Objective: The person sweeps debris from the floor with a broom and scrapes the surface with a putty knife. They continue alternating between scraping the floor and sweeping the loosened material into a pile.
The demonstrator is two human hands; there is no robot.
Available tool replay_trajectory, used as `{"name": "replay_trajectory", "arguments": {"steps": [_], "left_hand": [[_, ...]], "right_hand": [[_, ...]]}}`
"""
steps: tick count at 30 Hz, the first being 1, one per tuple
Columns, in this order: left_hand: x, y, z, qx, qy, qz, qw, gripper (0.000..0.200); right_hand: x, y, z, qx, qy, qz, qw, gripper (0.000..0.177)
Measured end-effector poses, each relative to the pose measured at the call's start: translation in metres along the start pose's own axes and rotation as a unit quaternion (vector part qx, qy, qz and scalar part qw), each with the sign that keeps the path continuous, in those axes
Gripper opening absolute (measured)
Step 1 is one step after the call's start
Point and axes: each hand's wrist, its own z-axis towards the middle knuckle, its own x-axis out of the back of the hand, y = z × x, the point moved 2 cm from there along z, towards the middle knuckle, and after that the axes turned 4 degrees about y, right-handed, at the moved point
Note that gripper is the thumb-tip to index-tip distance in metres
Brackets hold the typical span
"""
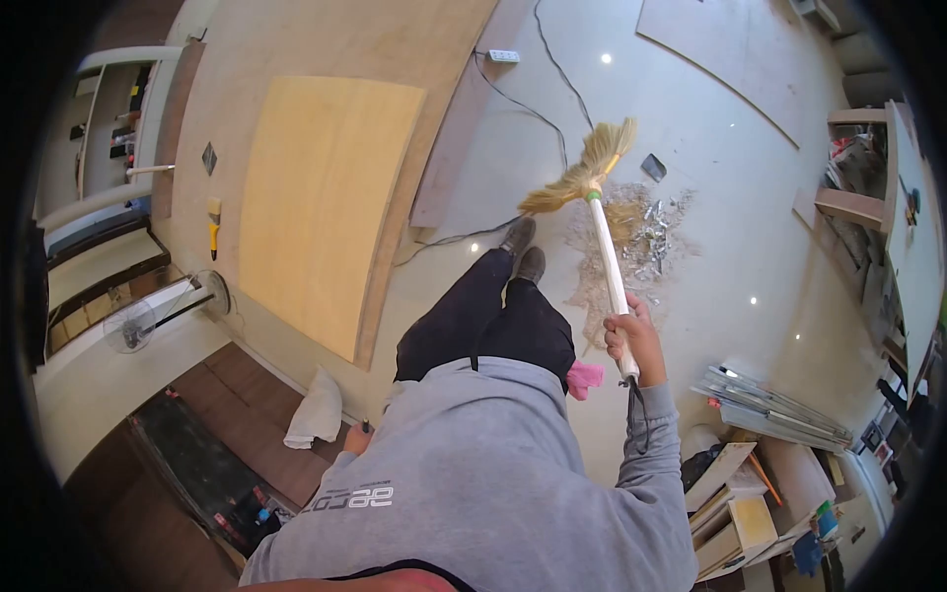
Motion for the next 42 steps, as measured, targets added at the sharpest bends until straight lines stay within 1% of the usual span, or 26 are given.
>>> {"name": "replay_trajectory", "arguments": {"steps": [1, 3, 5, 8, 9, 12, 13, 15, 16, 18, 19, 21, 22, 23, 24, 26, 27, 28, 30, 32, 34, 35, 37, 39, 41, 42], "left_hand": [[-0.004, -0.011, 0.004, -0.004, -0.010, 0.055, 0.998, 0.015], [-0.010, -0.030, 0.014, -0.012, -0.020, 0.111, 0.994, 0.014], [-0.012, -0.040, 0.023, 0.013, -0.051, 0.100, 0.994, 0.013], [-0.002, -0.007, 0.019, 0.031, -0.036, 0.058, 0.997, 0.013], [0.001, 0.001, 0.020, 0.036, -0.031, 0.043, 0.998, 0.013], [0.004, 0.006, 0.026, 0.103, -0.058, 0.048, 0.992, 0.011], [0.003, 0.003, 0.027, 0.102, -0.060, 0.060, 0.991, 0.015], [0.001, -0.014, 0.036, 0.102, -0.063, 0.073, 0.990, 0.019], [-0.002, -0.029, 0.046, 0.058, -0.085, 0.154, 0.983, 0.024], [-0.001, -0.056, 0.058, 0.013, -0.105, 0.238, 0.965, 0.030], [-0.001, -0.064, 0.057, -0.004, -0.103, 0.216, 0.971, 0.033], [-0.005, -0.074, 0.061, -0.023, -0.101, 0.184, 0.977, 0.036], [-0.003, -0.080, 0.059, -0.014, -0.106, 0.205, 0.973, 0.036], [-0.001, -0.079, 0.058, -0.006, -0.107, 0.226, 0.968, 0.035], [0.007, -0.050, 0.035, -0.037, -0.098, 0.250, 0.963, 0.034], [0.006, -0.065, 0.036, -0.018, -0.088, 0.222, 0.971, 0.033], [0.001, -0.079, 0.039, 0.000, -0.085, 0.192, 0.978, 0.032], [-0.002, -0.094, 0.044, -0.005, -0.082, 0.191, 0.978, 0.032], [-0.008, -0.123, 0.052, -0.054, -0.112, 0.119, 0.985, 0.032], [-0.003, -0.123, 0.042, -0.058, -0.117, 0.120, 0.984, 0.030], [0.004, -0.113, 0.031, -0.041, -0.105, 0.144, 0.983, 0.028], [0.007, -0.109, 0.029, -0.037, -0.099, 0.151, 0.983, 0.027], [0.010, -0.104, 0.023, -0.034, -0.091, 0.154, 0.983, 0.025], [0.011, -0.099, 0.020, -0.038, -0.088, 0.155, 0.983, 0.024], [0.013, -0.093, 0.021, -0.042, -0.084, 0.156, 0.983, 0.022], [0.014, -0.090, 0.023, -0.044, -0.082, 0.154, 0.984, 0.022]], "right_hand": [[-0.001, -0.006, -0.008, 0.011, 0.011, -0.002, 1.000, 0.056], [-0.003, -0.017, -0.013, 0.020, 0.007, 0.001, 1.000, 0.057], [-0.007, -0.022, -0.017, 0.063, 0.004, -0.024, 0.998, 0.058], [-0.020, -0.025, -0.030, 0.089, 0.023, -0.046, 0.995, 0.059], [-0.025, -0.027, -0.034, 0.095, 0.024, -0.044, 0.994, 0.059], [-0.035, -0.029, -0.041, 0.076, 0.017, -0.039, 0.996, 0.060], [-0.035, -0.032, -0.036, 0.076, 0.019, -0.038, 0.996, 0.060], [-0.032, -0.035, -0.011, 0.063, 0.012, -0.068, 0.996, 0.056], [-0.023, -0.036, 0.016, 0.062, 0.011, -0.066, 0.996, 0.056], [0.002, -0.026, 0.089, 0.039, -0.103, -0.001, 0.994, 0.055], [0.009, -0.017, 0.119, 0.038, -0.103, 0.001, 0.994, 0.055], [0.028, -0.004, 0.173, 0.025, -0.048, -0.009, 0.999, 0.042], [0.042, 0.008, 0.191, 0.024, -0.050, -0.013, 0.998, 0.042], [0.058, 0.017, 0.208, 0.022, -0.037, -0.048, 0.998, 0.034], [0.067, 0.020, 0.218, 0.022, -0.026, -0.079, 0.996, 0.025], [0.093, 0.031, 0.214, -0.007, 0.019, -0.022, 1.000, 0.015], [0.109, 0.036, 0.209, -0.006, 0.027, -0.025, 0.999, 0.016], [0.118, 0.037, 0.202, -0.004, 0.036, -0.029, 0.999, 0.018], [0.125, 0.040, 0.185, 0.004, 0.041, -0.012, 0.999, 0.021], [0.105, 0.034, 0.145, 0.003, 0.048, 0.006, 0.999, 0.023], [0.068, 0.015, 0.092, 0.040, 0.092, 0.018, 0.995, 0.031], [0.066, 0.008, 0.084, 0.043, 0.089, 0.021, 0.995, 0.031], [0.062, 0.002, 0.075, 0.045, 0.026, 0.063, 0.997, 0.034], [0.058, -0.012, 0.077, 0.045, 0.019, 0.080, 0.996, 0.034], [0.042, -0.033, 0.077, 0.063, -0.038, 0.078, 0.994, 0.039], [0.036, -0.039, 0.081, 0.073, -0.019, 0.079, 0.994, 0.041]]}}
